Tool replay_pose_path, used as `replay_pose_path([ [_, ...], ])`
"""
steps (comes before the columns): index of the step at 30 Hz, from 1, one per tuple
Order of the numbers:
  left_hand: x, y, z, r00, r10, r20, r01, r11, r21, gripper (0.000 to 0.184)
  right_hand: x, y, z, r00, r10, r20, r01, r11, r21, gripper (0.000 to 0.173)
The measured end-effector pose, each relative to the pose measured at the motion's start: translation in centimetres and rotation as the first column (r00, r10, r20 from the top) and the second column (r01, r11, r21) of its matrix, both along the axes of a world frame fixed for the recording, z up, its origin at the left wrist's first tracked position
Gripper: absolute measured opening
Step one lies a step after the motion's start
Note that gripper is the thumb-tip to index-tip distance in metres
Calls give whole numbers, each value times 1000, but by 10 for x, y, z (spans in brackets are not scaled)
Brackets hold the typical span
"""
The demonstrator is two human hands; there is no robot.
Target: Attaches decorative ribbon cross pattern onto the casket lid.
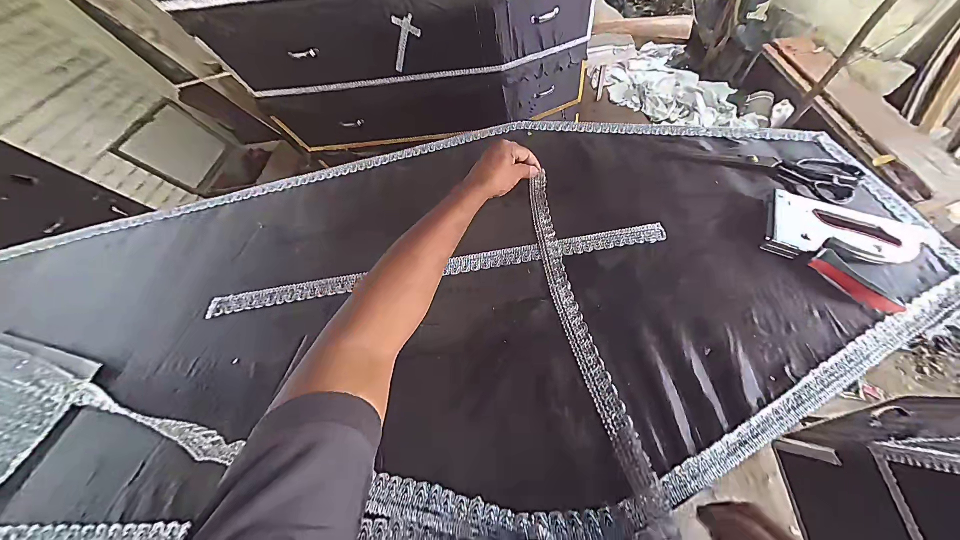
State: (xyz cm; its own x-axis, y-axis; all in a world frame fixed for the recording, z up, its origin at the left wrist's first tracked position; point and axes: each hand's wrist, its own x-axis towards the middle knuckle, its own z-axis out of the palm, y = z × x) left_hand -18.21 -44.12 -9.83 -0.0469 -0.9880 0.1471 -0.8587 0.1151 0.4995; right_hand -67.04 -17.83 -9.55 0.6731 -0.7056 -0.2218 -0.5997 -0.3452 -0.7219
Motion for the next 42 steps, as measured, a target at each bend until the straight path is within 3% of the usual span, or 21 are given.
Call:
replay_pose_path([
  [3, -3, 4, -4, 1000, 2, 13, -1, 999, -33, 20, 8, -20, 34, 997, -30, -67, 9, 957, -289, 33],
  [5, -4, 6, -11, 999, -14, 37, 17, 995, -98, 21, 31, -32, 41, 998, -65, 25, 69, 880, -470, 27],
  [7, -4, 8, -16, 997, -18, 79, 30, 987, -155, 21, 67, -46, 25, 992, -23, 122, 97, 759, -644, 26],
  [9, -7, 11, -17, 993, 7, 114, 13, 985, -173, 22, 101, -60, -1, 991, 128, 50, -40, 622, -782, 35],
  [12, -13, 14, -16, 990, 63, 130, -42, 986, -158, 21, 127, -65, -25, 949, 245, -200, -301, 505, -809, 70],
  [15, -13, 13, -14, 992, 90, 90, -79, 989, -121, 20, 133, -53, -35, 950, 205, -237, -311, 528, -790, 91],
  [21, -9, 3, -2, 986, 163, -21, -162, 986, 51, 15, 145, -32, -26, 960, 190, -207, -280, 590, -757, 96],
  [25, -11, 0, 2, 978, 208, -22, -206, 976, 76, 13, 147, -22, -26, 959, 173, -226, -283, 654, -702, 99],
  [32, -17, -9, 17, 962, 257, 88, -270, 940, 208, 18, 154, -7, -30, 975, 113, -193, -215, 703, -678, 98],
  [36, -23, -21, 29, 941, 271, 204, -324, 896, 302, 24, 157, -3, -33, 984, 88, -152, -171, 687, -706, 99],
  [42, -26, -32, 34, 926, 281, 252, -361, 855, 371, 25, 160, -3, -36, 985, 58, -165, -162, 649, -743, 102],
])
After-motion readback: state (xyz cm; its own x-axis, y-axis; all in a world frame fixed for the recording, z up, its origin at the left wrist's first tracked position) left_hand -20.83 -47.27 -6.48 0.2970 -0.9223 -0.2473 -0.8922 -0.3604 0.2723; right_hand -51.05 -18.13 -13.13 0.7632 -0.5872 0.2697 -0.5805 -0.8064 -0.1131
